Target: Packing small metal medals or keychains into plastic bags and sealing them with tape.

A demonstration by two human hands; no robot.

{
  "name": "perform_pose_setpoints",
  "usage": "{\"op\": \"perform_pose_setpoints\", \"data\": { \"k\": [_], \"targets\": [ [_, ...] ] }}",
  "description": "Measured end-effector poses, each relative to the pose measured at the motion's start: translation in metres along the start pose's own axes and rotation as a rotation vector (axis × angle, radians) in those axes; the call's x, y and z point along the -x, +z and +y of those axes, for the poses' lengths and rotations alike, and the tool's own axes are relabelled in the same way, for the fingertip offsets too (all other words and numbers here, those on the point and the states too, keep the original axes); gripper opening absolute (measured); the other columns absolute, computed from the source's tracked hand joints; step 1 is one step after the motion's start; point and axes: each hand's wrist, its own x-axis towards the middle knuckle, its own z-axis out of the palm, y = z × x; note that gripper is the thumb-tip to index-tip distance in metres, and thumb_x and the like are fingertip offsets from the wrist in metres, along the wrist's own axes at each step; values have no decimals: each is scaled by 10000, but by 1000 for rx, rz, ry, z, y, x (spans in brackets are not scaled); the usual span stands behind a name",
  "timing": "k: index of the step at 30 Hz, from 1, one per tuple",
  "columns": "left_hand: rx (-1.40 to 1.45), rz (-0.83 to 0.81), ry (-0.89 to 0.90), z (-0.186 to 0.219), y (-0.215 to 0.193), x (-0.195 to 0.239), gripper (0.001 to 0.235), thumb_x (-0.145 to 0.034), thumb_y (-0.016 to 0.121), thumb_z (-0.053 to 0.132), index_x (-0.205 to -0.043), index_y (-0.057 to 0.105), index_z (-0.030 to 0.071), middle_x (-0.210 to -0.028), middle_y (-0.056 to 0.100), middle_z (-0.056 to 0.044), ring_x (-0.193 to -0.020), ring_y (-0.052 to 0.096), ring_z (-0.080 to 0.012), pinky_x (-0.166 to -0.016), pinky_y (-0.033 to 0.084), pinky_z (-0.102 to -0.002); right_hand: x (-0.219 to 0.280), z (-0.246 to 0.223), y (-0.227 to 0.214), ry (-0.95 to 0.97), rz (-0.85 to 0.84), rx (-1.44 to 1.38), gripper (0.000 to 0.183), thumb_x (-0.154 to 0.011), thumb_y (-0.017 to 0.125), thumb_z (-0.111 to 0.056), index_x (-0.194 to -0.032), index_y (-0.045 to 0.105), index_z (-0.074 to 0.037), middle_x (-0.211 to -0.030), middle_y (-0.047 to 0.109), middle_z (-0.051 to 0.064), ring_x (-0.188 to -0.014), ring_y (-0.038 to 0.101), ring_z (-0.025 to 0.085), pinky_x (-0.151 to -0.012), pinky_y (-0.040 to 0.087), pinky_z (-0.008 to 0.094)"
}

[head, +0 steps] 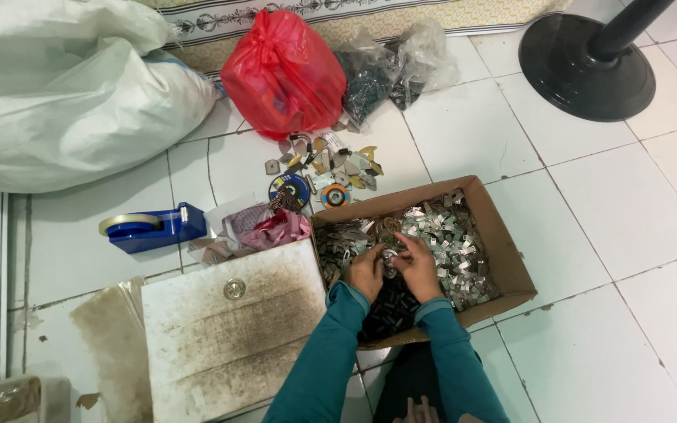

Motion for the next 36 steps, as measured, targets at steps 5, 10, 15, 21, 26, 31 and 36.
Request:
{"op": "perform_pose_setpoints", "data": {
  "k": [5,10,15,21,26,31,36],
  "targets": [
    [183,143,52,-3,-1,12,356,-1055,535,114,-1403,591,64,-1307,656,-193,-1244,597,-383,-1049,526,-484,15,-9,12,-70,63,-154,498,-830,833,-19,-1307,713,-99,-1242,586,161,-1010,716,303,-852,623,383],
    [243,336,47,20,-61,64,261,-978,621,22,-1223,704,58,-1135,710,-165,-1100,677,-356,-946,568,-446,51,-61,48,-116,94,-156,316,-805,874,-97,-1110,805,-51,-1121,653,135,-941,709,221,-833,606,342],
    [430,444,-162,-8,-130,124,190,-973,670,56,-1149,740,67,-1049,761,-140,-1004,730,-287,-879,589,-403,84,-113,114,49,-62,-167,245,-775,922,-180,-1000,838,-129,-849,753,60,-750,684,120,-680,581,272],
    [617,524,-273,-49,-155,157,203,-940,747,106,-1140,782,92,-985,775,-101,-927,710,-201,-848,589,-368,90,-124,150,26,-117,-102,218,-762,910,-184,-961,836,-132,-744,776,87,-702,723,146,-635,563,296],
    [562,653,-266,-54,-161,156,232,-896,792,118,-1127,783,123,-956,772,-80,-898,716,-188,-818,590,-352,96,-135,168,-17,-179,-89,182,-801,886,-172,-969,836,-123,-779,785,91,-726,703,137,-675,569,310],
    [497,743,-275,-65,-177,170,371,-909,761,64,-1275,714,106,-913,754,-118,-837,686,-217,-769,575,-392,103,-140,201,-12,-221,-74,135,-839,822,-165,-967,834,-122,-776,788,86,-685,715,144,-665,567,310],
    [126,773,-334,-128,-178,165,206,-894,781,147,-1098,797,127,-964,766,-98,-940,740,-283,-831,606,-390,117,-164,235,9,-171,125,162,-884,803,-220,-988,825,-98,-893,790,160,-885,754,341,-775,588,418]
  ]
}}
